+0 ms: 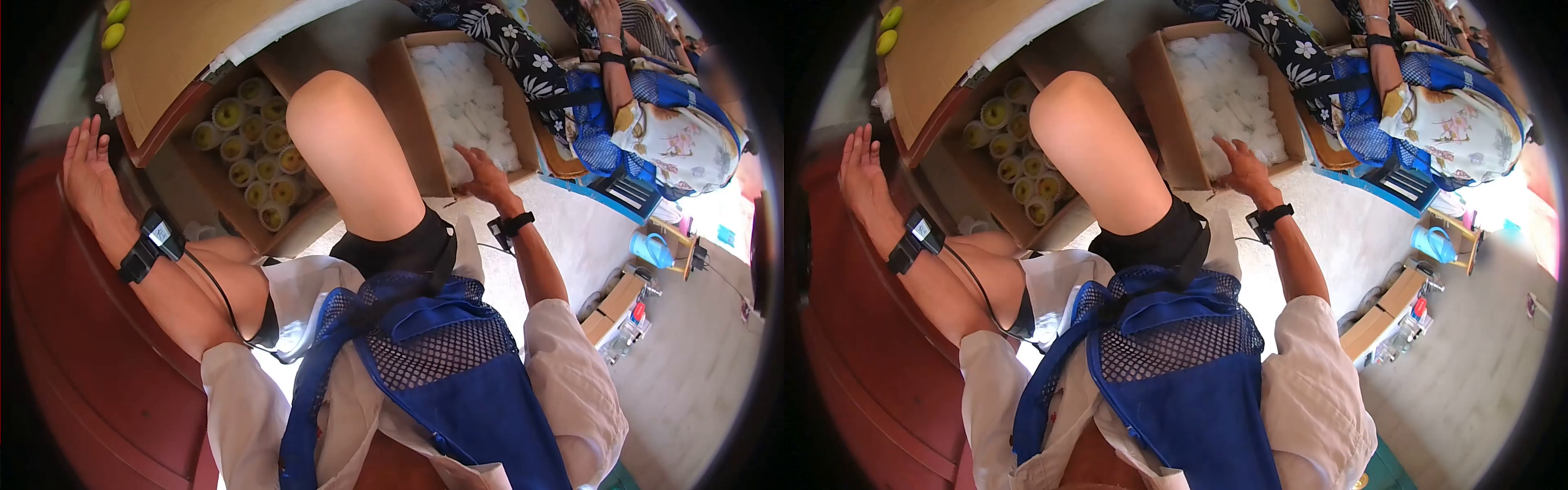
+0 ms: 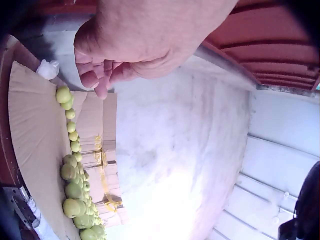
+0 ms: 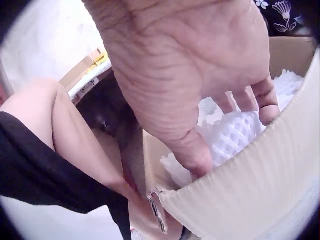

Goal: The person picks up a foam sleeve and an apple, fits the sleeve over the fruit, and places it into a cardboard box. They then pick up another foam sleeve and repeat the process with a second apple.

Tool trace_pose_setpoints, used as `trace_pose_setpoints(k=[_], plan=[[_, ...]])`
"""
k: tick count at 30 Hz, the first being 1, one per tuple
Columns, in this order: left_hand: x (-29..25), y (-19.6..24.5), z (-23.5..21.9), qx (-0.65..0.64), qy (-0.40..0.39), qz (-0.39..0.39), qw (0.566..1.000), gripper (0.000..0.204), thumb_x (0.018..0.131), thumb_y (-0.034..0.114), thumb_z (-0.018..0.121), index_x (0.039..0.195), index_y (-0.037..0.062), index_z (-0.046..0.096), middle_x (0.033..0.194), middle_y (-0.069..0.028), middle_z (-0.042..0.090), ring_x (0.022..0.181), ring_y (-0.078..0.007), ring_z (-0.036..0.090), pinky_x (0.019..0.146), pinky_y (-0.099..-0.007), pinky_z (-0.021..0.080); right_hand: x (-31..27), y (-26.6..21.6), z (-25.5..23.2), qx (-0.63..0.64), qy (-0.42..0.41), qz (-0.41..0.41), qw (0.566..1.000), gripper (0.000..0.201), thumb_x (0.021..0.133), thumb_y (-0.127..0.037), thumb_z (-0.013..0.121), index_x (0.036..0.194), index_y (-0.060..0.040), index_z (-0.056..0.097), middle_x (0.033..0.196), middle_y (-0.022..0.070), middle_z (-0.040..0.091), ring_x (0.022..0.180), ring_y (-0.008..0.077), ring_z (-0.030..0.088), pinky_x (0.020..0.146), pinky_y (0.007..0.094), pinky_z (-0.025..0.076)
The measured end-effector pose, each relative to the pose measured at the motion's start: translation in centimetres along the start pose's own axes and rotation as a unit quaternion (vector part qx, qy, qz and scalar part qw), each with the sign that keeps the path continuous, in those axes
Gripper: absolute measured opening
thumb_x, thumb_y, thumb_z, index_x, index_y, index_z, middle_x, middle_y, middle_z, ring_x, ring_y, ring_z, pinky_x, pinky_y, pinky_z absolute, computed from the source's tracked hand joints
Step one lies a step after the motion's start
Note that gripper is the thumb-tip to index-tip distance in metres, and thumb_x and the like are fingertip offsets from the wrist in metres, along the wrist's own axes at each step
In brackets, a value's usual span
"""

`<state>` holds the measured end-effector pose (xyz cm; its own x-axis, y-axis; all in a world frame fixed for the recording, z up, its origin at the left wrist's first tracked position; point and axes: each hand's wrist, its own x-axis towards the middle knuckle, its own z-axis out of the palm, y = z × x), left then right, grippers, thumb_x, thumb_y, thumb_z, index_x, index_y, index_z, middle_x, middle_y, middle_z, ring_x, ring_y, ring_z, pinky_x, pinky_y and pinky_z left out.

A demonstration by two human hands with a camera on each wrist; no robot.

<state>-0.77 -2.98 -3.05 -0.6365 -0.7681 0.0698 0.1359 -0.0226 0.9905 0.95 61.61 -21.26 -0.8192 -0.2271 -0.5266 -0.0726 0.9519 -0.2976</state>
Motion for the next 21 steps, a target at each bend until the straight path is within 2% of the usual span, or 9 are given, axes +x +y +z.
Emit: trace_pose_setpoints(k=[3, 4, 7, 10, 13, 19, 20, 21], plan=[[0.8, -0.1, -0.7, -0.011, -0.003, -0.001, 1.000, 0.044, 0.096, -0.004, 0.061, 0.136, -0.0138, 0.045, 0.134, -0.0247, 0.059, 0.123, -0.0318, 0.061, 0.090, -0.0348, 0.051, 0.3, -1.0, 0.3, -0.095, -0.020, 0.001, 0.995, 0.092, 0.072, -0.013, 0.076, 0.152, -0.0368, 0.038, 0.149, 0.0184, 0.044, 0.132, 0.0415, 0.049, 0.103, 0.0485, 0.050], [1.0, -0.3, -0.9, -0.011, -0.002, 0.000, 1.000, 0.044, 0.096, -0.004, 0.061, 0.136, -0.0137, 0.045, 0.134, -0.0247, 0.059, 0.123, -0.0317, 0.062, 0.090, -0.0346, 0.052, 0.6, -0.2, 1.3, -0.106, 0.021, -0.026, 0.994, 0.081, 0.073, -0.012, 0.072, 0.146, -0.0354, 0.047, 0.141, 0.0166, 0.048, 0.127, 0.0403, 0.053, 0.099, 0.0483, 0.052], [0.5, 0.1, -0.6, -0.015, 0.000, 0.005, 1.000, 0.044, 0.096, -0.004, 0.061, 0.135, -0.0136, 0.046, 0.134, -0.0245, 0.059, 0.123, -0.0313, 0.062, 0.090, -0.0342, 0.052, 1.9, 1.0, 3.0, -0.079, 0.062, -0.030, 0.995, 0.062, 0.073, -0.011, 0.069, 0.132, -0.0285, 0.059, 0.132, 0.0145, 0.053, 0.120, 0.0399, 0.056, 0.094, 0.0492, 0.053], [0.1, 0.2, -0.5, -0.022, 0.000, 0.005, 1.000, 0.043, 0.096, -0.003, 0.061, 0.135, -0.0134, 0.046, 0.134, -0.0244, 0.058, 0.123, -0.0308, 0.061, 0.090, -0.0341, 0.052, 2.3, 1.0, 3.3, -0.039, 0.104, -0.045, 0.993, 0.045, 0.074, -0.013, 0.068, 0.118, -0.0226, 0.065, 0.121, 0.0134, 0.057, 0.111, 0.0384, 0.059, 0.090, 0.0490, 0.053], [0.1, 0.2, -0.9, -0.021, -0.001, 0.007, 1.000, 0.044, 0.096, -0.003, 0.061, 0.136, -0.0132, 0.045, 0.135, -0.0244, 0.058, 0.124, -0.0303, 0.061, 0.091, -0.0343, 0.052, 3.4, 1.8, 2.8, -0.001, 0.125, -0.004, 0.992, 0.041, 0.074, -0.017, 0.069, 0.115, -0.0198, 0.066, 0.113, 0.0143, 0.060, 0.105, 0.0367, 0.062, 0.087, 0.0466, 0.052], [1.2, -0.3, -1.8, -0.028, -0.010, 0.007, 1.000, 0.043, 0.097, -0.001, 0.061, 0.135, -0.0125, 0.045, 0.133, -0.0238, 0.059, 0.123, -0.0296, 0.062, 0.091, -0.0338, 0.052, 5.3, 4.1, -0.2, 0.151, 0.238, 0.059, 0.957, 0.038, 0.073, -0.025, 0.073, 0.109, -0.0178, 0.069, 0.110, 0.0164, 0.066, 0.104, 0.0338, 0.065, 0.088, 0.0406, 0.051], [1.1, -0.1, -1.7, -0.032, -0.008, 0.005, 0.999, 0.042, 0.097, -0.001, 0.061, 0.135, -0.0124, 0.045, 0.132, -0.0237, 0.059, 0.123, -0.0295, 0.062, 0.091, -0.0336, 0.052, 6.0, 5.1, -0.4, 0.197, 0.243, 0.078, 0.947, 0.036, 0.074, -0.024, 0.075, 0.108, -0.0146, 0.070, 0.101, 0.0152, 0.071, 0.095, 0.0284, 0.068, 0.085, 0.0366, 0.052], [1.0, 0.0, -1.6, -0.035, -0.006, 0.002, 0.999, 0.042, 0.097, -0.001, 0.061, 0.135, -0.0123, 0.045, 0.132, -0.0235, 0.059, 0.123, -0.0295, 0.062, 0.091, -0.0334, 0.052, 6.8, 6.0, -0.7, 0.250, 0.245, 0.077, 0.933, 0.035, 0.074, -0.023, 0.075, 0.107, -0.0130, 0.070, 0.097, 0.0133, 0.071, 0.092, 0.0265, 0.068, 0.084, 0.0353, 0.052]])
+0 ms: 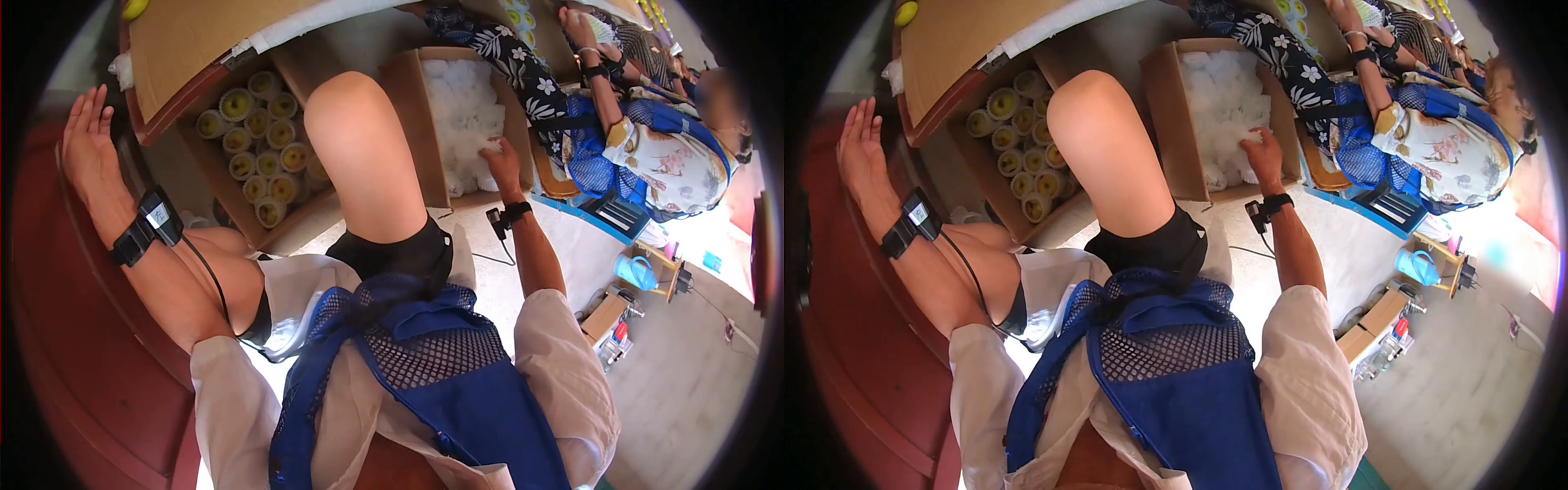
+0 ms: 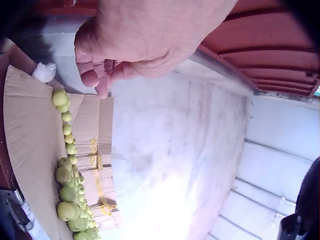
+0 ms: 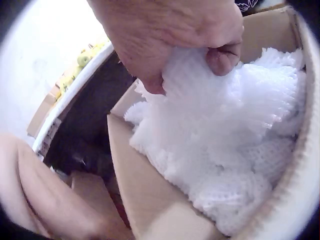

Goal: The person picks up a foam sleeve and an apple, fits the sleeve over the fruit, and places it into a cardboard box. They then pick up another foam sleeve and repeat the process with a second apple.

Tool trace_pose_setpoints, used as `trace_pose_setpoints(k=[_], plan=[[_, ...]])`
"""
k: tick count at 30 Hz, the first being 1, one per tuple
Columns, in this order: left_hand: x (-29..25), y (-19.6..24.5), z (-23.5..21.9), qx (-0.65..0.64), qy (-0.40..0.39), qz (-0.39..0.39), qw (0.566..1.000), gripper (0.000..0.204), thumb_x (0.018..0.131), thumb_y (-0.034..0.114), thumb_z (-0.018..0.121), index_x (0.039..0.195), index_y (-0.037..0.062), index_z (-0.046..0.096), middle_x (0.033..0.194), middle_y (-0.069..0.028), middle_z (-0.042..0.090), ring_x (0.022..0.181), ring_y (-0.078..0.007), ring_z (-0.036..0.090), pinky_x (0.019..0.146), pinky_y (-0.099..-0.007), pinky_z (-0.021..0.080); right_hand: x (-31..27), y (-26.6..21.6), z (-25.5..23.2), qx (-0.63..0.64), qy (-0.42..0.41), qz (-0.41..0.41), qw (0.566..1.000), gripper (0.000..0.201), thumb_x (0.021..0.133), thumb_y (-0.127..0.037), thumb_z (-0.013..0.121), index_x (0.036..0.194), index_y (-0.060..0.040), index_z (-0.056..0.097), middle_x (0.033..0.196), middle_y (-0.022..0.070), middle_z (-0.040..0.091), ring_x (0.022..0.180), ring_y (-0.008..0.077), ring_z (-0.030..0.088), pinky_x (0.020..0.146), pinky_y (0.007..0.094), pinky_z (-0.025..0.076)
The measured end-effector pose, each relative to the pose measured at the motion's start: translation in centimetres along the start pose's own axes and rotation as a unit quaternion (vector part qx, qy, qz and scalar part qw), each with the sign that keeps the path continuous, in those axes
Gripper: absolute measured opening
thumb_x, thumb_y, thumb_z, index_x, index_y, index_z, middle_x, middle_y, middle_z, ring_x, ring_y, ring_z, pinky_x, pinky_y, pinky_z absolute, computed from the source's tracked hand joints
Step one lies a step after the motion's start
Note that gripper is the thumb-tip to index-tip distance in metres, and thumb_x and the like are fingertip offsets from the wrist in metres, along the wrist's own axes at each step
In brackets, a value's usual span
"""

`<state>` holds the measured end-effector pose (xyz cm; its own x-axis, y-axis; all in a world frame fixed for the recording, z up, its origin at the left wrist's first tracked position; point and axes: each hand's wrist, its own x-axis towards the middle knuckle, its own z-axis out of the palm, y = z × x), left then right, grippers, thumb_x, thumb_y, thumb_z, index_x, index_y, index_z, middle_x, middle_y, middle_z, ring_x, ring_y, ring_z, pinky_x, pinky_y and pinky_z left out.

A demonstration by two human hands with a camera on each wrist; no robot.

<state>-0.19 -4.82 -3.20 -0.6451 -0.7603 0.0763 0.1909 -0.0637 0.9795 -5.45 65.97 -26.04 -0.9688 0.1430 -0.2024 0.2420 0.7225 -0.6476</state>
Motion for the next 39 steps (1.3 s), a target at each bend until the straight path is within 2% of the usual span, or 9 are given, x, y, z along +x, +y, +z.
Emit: trace_pose_setpoints(k=[2, 3, 7, 20, 21, 25, 28, 34, 39], plan=[[-0.1, 0.0, 0.1, 0.000, 0.003, 0.004, 1.000, 0.042, 0.097, -0.002, 0.061, 0.135, -0.0125, 0.046, 0.132, -0.0237, 0.060, 0.122, -0.0299, 0.062, 0.090, -0.0337, 0.052, 1.6, 1.0, -0.6, 0.107, 0.004, 0.028, 0.994, 0.034, 0.075, -0.022, 0.076, 0.106, -0.0098, 0.069, 0.091, 0.0096, 0.071, 0.084, 0.0227, 0.067, 0.080, 0.0329, 0.052], [-0.1, 0.0, 0.2, -0.001, 0.004, 0.007, 1.000, 0.042, 0.097, -0.002, 0.061, 0.135, -0.0125, 0.046, 0.131, -0.0238, 0.060, 0.122, -0.0301, 0.062, 0.090, -0.0338, 0.052, 1.4, -0.3, -1.2, 0.160, 0.010, 0.013, 0.987, 0.032, 0.076, -0.020, 0.077, 0.106, -0.0099, 0.069, 0.087, 0.0032, 0.069, 0.078, 0.0151, 0.064, 0.068, 0.0300, 0.051], [-0.3, 0.4, 0.7, -0.008, 0.014, 0.004, 1.000, 0.039, 0.097, -0.003, 0.061, 0.133, -0.0128, 0.048, 0.130, -0.0238, 0.061, 0.120, -0.0307, 0.064, 0.090, -0.0341, 0.052, 0.9, -4.9, -3.7, 0.196, -0.008, 0.106, 0.975, 0.035, 0.076, -0.020, 0.076, 0.110, -0.0161, 0.068, 0.087, -0.0016, 0.067, 0.071, 0.0101, 0.061, 0.053, 0.0287, 0.044], [-1.4, 1.0, 1.4, -0.076, 0.044, 0.009, 0.996, 0.031, 0.095, 0.000, 0.063, 0.125, -0.0057, 0.055, 0.119, -0.0191, 0.067, 0.106, -0.0263, 0.070, 0.077, -0.0298, 0.054, 2.3, -12.4, -5.8, 0.437, -0.093, 0.063, 0.892, 0.040, 0.081, -0.014, 0.067, 0.120, -0.0144, 0.062, 0.106, 0.0013, 0.069, 0.094, 0.0181, 0.068, 0.070, 0.0366, 0.055], [-1.4, 1.2, 1.6, -0.071, 0.047, -0.001, 0.996, 0.033, 0.096, 0.002, 0.064, 0.127, -0.0043, 0.055, 0.123, -0.0175, 0.066, 0.113, -0.0252, 0.067, 0.084, -0.0306, 0.051, 2.0, -14.3, -6.1, 0.444, -0.092, 0.069, 0.889, 0.042, 0.081, -0.011, 0.066, 0.123, -0.0121, 0.062, 0.109, 0.0027, 0.069, 0.097, 0.0199, 0.068, 0.073, 0.0379, 0.057], [-1.1, 0.9, 1.3, -0.084, 0.052, 0.017, 0.995, 0.034, 0.095, 0.003, 0.066, 0.126, -0.0037, 0.056, 0.120, -0.0173, 0.068, 0.109, -0.0255, 0.069, 0.077, -0.0295, 0.052, 1.7, -22.4, -5.8, 0.503, -0.133, 0.013, 0.854, 0.046, 0.083, -0.007, 0.061, 0.128, -0.0048, 0.059, 0.114, 0.0072, 0.069, 0.102, 0.0242, 0.069, 0.080, 0.0406, 0.058], [-1.2, 1.3, 1.3, -0.083, 0.048, 0.027, 0.995, 0.032, 0.095, 0.003, 0.066, 0.124, -0.0039, 0.057, 0.118, -0.0174, 0.069, 0.107, -0.0264, 0.070, 0.076, -0.0297, 0.053, 1.3, -28.8, -6.2, 0.466, -0.216, -0.080, 0.854, 0.040, 0.087, -0.013, 0.060, 0.124, 0.0017, 0.060, 0.110, 0.0093, 0.070, 0.097, 0.0224, 0.069, 0.079, 0.0351, 0.057], [-2.7, 2.2, 0.5, -0.087, 0.062, 0.050, 0.993, 0.019, 0.098, 0.011, 0.062, 0.113, 0.0008, 0.063, 0.106, -0.0105, 0.071, 0.094, -0.0182, 0.070, 0.073, -0.0271, 0.051, -1.0, -39.4, -4.3, 0.437, -0.273, -0.108, 0.850, 0.042, 0.087, -0.007, 0.060, 0.128, 0.0021, 0.057, 0.116, 0.0122, 0.067, 0.100, 0.0259, 0.069, 0.082, 0.0398, 0.058], [-2.5, 2.4, -0.6, -0.089, 0.060, 0.046, 0.993, 0.021, 0.096, 0.009, 0.062, 0.115, 0.0015, 0.062, 0.109, -0.0104, 0.071, 0.098, -0.0198, 0.070, 0.074, -0.0282, 0.051, -4.2, -45.1, -0.9, 0.408, -0.324, -0.112, 0.846, 0.041, 0.086, -0.008, 0.066, 0.125, 0.0018, 0.059, 0.113, 0.0114, 0.069, 0.099, 0.0235, 0.069, 0.084, 0.0351, 0.056]])
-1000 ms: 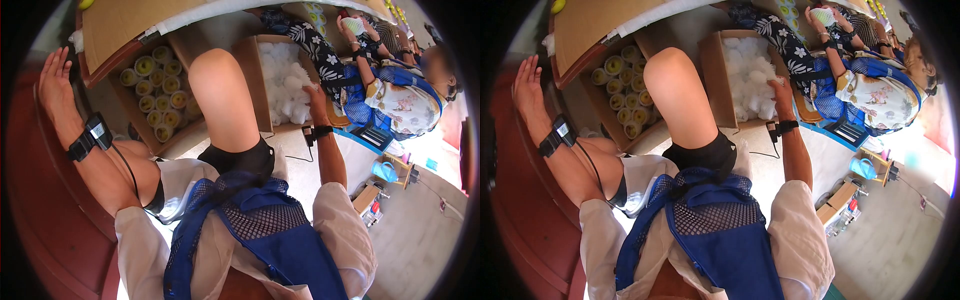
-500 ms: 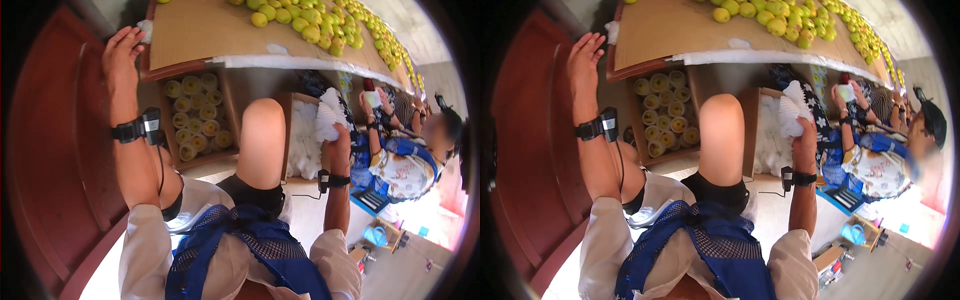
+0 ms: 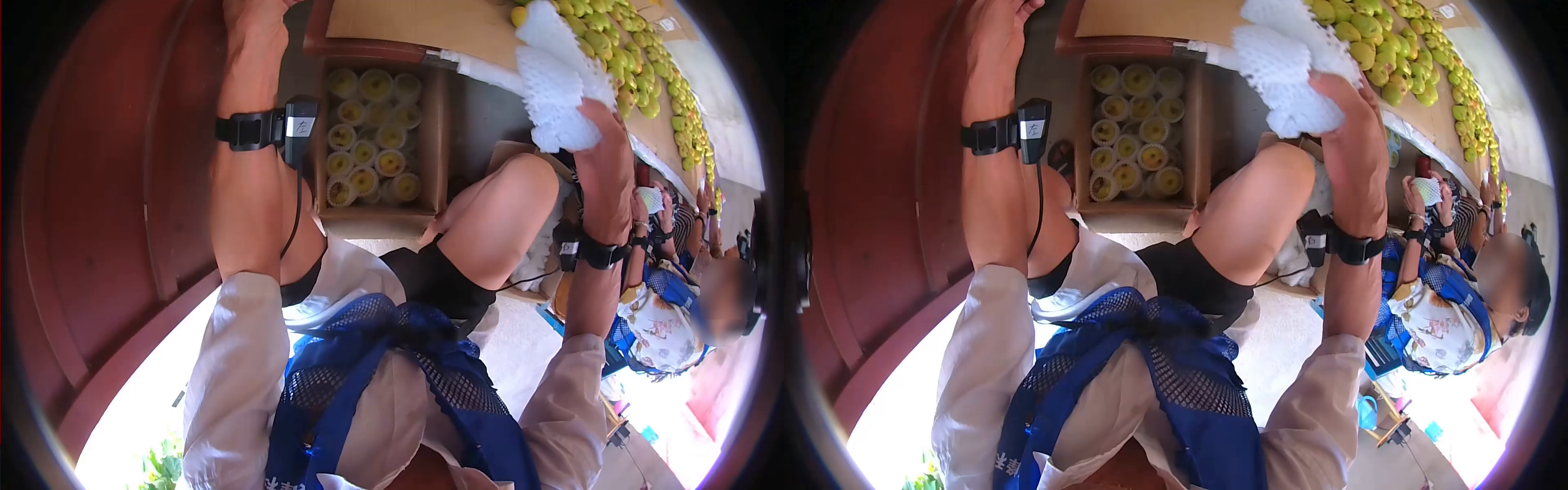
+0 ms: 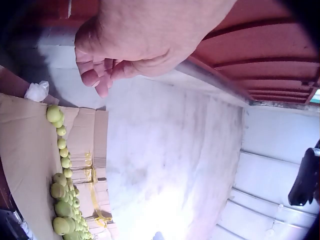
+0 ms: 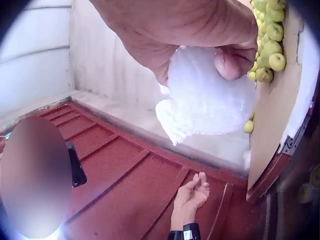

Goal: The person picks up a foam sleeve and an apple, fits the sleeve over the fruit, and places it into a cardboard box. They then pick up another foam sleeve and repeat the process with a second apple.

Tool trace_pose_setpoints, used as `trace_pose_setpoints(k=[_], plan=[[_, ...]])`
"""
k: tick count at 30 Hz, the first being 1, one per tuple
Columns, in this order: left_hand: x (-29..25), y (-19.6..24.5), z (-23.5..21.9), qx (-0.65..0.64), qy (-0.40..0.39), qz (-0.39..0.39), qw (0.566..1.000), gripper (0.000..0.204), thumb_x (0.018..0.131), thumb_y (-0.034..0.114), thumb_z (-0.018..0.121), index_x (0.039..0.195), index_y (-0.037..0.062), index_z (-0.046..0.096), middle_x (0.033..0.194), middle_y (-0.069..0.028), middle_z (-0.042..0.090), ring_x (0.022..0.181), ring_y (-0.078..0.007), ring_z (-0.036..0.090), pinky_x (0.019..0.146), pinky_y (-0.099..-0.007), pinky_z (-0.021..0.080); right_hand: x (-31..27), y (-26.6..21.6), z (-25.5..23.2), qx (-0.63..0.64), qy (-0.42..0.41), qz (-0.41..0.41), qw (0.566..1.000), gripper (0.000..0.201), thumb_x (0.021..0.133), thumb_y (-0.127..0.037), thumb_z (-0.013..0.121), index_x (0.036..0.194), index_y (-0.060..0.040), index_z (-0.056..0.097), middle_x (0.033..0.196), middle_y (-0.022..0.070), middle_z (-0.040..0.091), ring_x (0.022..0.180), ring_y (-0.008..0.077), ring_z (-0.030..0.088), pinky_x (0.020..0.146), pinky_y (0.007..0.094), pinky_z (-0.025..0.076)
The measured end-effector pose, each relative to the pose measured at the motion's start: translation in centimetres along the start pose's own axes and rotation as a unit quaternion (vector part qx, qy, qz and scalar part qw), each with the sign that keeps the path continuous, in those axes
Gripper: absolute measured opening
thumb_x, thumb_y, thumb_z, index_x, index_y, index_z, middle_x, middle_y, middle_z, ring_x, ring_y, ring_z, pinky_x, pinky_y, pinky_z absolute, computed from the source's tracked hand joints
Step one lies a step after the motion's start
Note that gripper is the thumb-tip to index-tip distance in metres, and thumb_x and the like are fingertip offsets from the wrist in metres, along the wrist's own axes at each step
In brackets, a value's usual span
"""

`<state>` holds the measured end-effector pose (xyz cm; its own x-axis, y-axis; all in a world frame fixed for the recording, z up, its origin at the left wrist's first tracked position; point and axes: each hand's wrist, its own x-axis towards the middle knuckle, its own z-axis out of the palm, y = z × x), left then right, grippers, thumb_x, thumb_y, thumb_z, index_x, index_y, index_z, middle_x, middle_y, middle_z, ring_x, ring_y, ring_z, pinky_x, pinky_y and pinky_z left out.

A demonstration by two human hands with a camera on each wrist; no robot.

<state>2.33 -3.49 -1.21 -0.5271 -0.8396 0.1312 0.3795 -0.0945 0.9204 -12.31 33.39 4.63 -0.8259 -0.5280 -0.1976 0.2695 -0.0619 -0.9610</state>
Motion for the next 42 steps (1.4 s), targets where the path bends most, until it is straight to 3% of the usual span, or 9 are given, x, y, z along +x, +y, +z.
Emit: trace_pose_setpoints(k=[8, 14, 21, 22, 26, 29, 34, 40, 42], plan=[[0.1, 0.4, -0.1, 0.013, -0.002, -0.025, 1.000, 0.019, 0.097, 0.008, 0.061, 0.115, 0.0008, 0.061, 0.108, -0.0102, 0.071, 0.094, -0.0191, 0.071, 0.071, -0.0267, 0.051, 2.9, 1.7, 5.6, -0.069, -0.099, -0.020, 0.993, 0.027, 0.085, -0.012, 0.072, 0.110, -0.0026, 0.070, 0.098, 0.0045, 0.073, 0.080, 0.0125, 0.068, 0.063, 0.0257, 0.051], [0.4, 0.1, -0.5, 0.019, -0.002, -0.032, 0.999, 0.019, 0.097, 0.010, 0.061, 0.114, 0.0029, 0.061, 0.107, -0.0093, 0.071, 0.095, -0.0194, 0.071, 0.071, -0.0279, 0.051, 7.0, 2.4, 6.9, -0.053, -0.087, -0.054, 0.993, 0.021, 0.084, -0.015, 0.074, 0.104, -0.0087, 0.072, 0.089, -0.0015, 0.072, 0.071, 0.0050, 0.062, 0.053, 0.0211, 0.037], [-0.9, 0.5, 2.7, 0.064, -0.019, -0.058, 0.996, 0.024, 0.097, 0.008, 0.058, 0.120, -0.0009, 0.061, 0.115, -0.0119, 0.070, 0.099, -0.0199, 0.070, 0.073, -0.0258, 0.050, 15.3, 1.4, 8.1, -0.277, -0.008, -0.090, 0.957, 0.045, 0.078, -0.031, 0.079, 0.113, -0.0070, 0.064, 0.091, -0.0025, 0.068, 0.079, 0.0068, 0.059, 0.062, 0.0257, 0.037], [-0.8, 0.2, 3.0, 0.065, -0.020, -0.066, 0.996, 0.023, 0.097, 0.008, 0.058, 0.119, -0.0008, 0.061, 0.113, -0.0116, 0.070, 0.098, -0.0194, 0.071, 0.073, -0.0257, 0.050, 17.3, 1.5, 7.8, -0.302, -0.049, -0.057, 0.950, 0.064, 0.077, -0.037, 0.078, 0.128, -0.0029, 0.059, 0.100, 0.0019, 0.068, 0.084, 0.0108, 0.060, 0.063, 0.0264, 0.039], [0.9, -2.8, 4.4, 0.092, -0.084, -0.078, 0.989, 0.019, 0.098, 0.008, 0.058, 0.115, -0.0001, 0.062, 0.108, -0.0102, 0.070, 0.094, -0.0175, 0.071, 0.068, -0.0248, 0.049, 20.5, 2.3, 9.8, -0.334, 0.016, -0.019, 0.942, 0.091, 0.079, -0.038, 0.078, 0.153, -0.0018, 0.039, 0.126, 0.0092, 0.063, 0.105, 0.0177, 0.060, 0.070, 0.0290, 0.045], [2.1, -3.5, 6.1, 0.154, -0.121, -0.101, 0.976, 0.018, 0.098, 0.008, 0.057, 0.114, 0.0005, 0.063, 0.108, -0.0099, 0.070, 0.093, -0.0160, 0.071, 0.066, -0.0248, 0.049, 22.4, 2.6, 9.4, -0.368, -0.082, -0.006, 0.926, 0.089, 0.080, -0.040, 0.078, 0.150, -0.0007, 0.041, 0.129, 0.0107, 0.062, 0.109, 0.0189, 0.060, 0.073, 0.0303, 0.047], [4.1, -5.7, 7.4, 0.242, -0.144, -0.120, 0.952, 0.020, 0.098, 0.012, 0.059, 0.116, 0.0028, 0.064, 0.110, -0.0079, 0.069, 0.096, -0.0151, 0.071, 0.067, -0.0259, 0.050, 24.0, 6.8, 6.6, -0.283, -0.071, -0.046, 0.955, 0.087, 0.081, -0.036, 0.083, 0.149, -0.0018, 0.041, 0.135, 0.0251, 0.055, 0.115, 0.0274, 0.062, 0.080, 0.0375, 0.056], [6.0, -9.4, 7.4, 0.311, -0.157, -0.111, 0.931, 0.024, 0.099, 0.015, 0.059, 0.119, 0.0033, 0.063, 0.111, -0.0068, 0.068, 0.096, -0.0156, 0.071, 0.068, -0.0262, 0.050, 23.3, 7.1, 5.6, -0.345, -0.018, -0.091, 0.934, 0.087, 0.083, -0.037, 0.081, 0.150, -0.0010, 0.039, 0.132, 0.0250, 0.055, 0.112, 0.0259, 0.061, 0.081, 0.0366, 0.055], [5.9, -9.6, 7.8, 0.322, -0.177, -0.129, 0.921, 0.026, 0.098, 0.015, 0.059, 0.121, 0.0029, 0.063, 0.111, -0.0068, 0.068, 0.095, -0.0159, 0.071, 0.067, -0.0267, 0.050, 21.4, 4.9, 5.6, -0.308, -0.041, -0.036, 0.950, 0.083, 0.084, -0.035, 0.080, 0.149, -0.0010, 0.041, 0.129, 0.0240, 0.057, 0.107, 0.0259, 0.061, 0.084, 0.0368, 0.054]])
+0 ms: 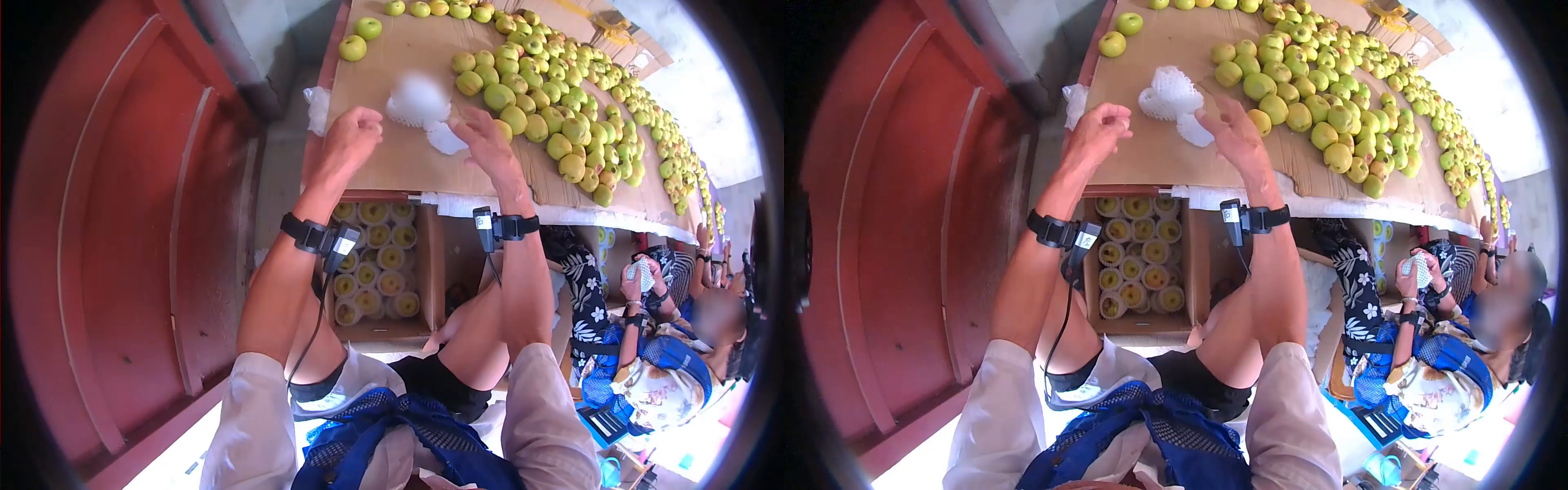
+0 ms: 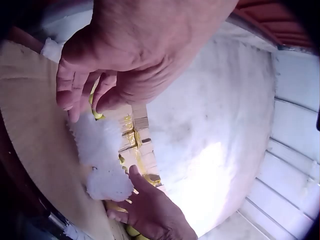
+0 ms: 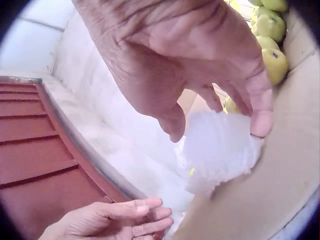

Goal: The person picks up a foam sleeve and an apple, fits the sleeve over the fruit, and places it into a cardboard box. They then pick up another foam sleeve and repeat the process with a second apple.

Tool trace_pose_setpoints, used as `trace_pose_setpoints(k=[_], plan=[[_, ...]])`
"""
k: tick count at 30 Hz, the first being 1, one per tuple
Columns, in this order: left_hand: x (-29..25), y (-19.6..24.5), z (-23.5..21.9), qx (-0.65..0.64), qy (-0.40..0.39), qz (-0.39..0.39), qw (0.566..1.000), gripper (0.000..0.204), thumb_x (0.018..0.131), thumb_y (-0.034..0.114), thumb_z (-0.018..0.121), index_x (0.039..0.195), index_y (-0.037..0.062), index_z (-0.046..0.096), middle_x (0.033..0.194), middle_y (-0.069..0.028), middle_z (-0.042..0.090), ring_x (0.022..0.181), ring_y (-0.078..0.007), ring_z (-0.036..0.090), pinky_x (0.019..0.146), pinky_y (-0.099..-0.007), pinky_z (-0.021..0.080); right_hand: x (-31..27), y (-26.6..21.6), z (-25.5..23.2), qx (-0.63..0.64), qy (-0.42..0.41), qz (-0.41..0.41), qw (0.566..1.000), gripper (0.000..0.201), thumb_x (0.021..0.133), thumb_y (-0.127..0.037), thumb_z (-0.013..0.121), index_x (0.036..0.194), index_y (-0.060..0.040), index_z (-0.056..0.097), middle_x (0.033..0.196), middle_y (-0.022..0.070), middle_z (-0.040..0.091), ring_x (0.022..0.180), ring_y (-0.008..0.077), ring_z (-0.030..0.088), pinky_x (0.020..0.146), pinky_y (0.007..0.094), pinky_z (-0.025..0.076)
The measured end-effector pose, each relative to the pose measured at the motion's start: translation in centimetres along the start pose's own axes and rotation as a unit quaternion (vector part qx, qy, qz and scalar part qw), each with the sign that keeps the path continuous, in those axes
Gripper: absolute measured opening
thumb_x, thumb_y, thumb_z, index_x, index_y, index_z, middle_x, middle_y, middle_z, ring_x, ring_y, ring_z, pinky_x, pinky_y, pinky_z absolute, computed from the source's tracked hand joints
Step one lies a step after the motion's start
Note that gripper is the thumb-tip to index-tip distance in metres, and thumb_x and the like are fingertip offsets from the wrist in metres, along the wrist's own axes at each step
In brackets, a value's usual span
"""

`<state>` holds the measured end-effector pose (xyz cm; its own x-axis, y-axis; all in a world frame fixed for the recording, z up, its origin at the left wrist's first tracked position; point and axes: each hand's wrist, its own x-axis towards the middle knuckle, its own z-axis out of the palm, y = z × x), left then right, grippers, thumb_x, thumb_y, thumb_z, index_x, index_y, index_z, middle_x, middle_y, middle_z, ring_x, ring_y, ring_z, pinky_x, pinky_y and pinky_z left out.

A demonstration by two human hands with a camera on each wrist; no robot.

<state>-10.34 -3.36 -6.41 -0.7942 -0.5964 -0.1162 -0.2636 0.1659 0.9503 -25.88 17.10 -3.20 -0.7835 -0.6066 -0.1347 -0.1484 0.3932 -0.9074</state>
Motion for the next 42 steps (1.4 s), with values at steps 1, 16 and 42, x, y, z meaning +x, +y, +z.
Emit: trace_pose_setpoints(k=[1, 16, 42], plan=[[-0.1, 0.2, 0.4, 0.001, -0.021, -0.010, 1.000, 0.027, 0.098, 0.015, 0.059, 0.121, 0.0027, 0.062, 0.111, -0.0071, 0.067, 0.094, -0.0161, 0.071, 0.066, -0.0269, 0.050, -0.7, -0.5, -0.4, 0.021, -0.017, 0.021, 0.999, 0.081, 0.085, -0.034, 0.079, 0.149, -0.0010, 0.042, 0.127, 0.0235, 0.058, 0.104, 0.0259, 0.062, 0.086, 0.0369, 0.053], [-3.0, 1.0, 5.6, -0.136, -0.146, -0.077, 0.977, 0.039, 0.097, 0.018, 0.065, 0.129, -0.0016, 0.056, 0.112, -0.0077, 0.066, 0.096, -0.0137, 0.066, 0.074, -0.0249, 0.050, -1.8, 2.5, -0.2, -0.040, -0.108, -0.049, 0.992, 0.065, 0.075, -0.015, 0.082, 0.134, -0.0031, 0.057, 0.124, 0.0164, 0.065, 0.105, 0.0269, 0.065, 0.092, 0.0363, 0.052], [-4.7, 3.0, 4.9, -0.212, -0.108, 0.039, 0.971, 0.041, 0.093, 0.009, 0.068, 0.132, 0.0003, 0.059, 0.115, -0.0078, 0.066, 0.105, -0.0131, 0.061, 0.087, -0.0289, 0.049, -5.3, 0.1, -0.1, 0.000, 0.077, -0.059, 0.995, 0.033, 0.088, -0.015, 0.069, 0.116, 0.0030, 0.064, 0.101, 0.0109, 0.069, 0.092, 0.0187, 0.064, 0.080, 0.0327, 0.051]])
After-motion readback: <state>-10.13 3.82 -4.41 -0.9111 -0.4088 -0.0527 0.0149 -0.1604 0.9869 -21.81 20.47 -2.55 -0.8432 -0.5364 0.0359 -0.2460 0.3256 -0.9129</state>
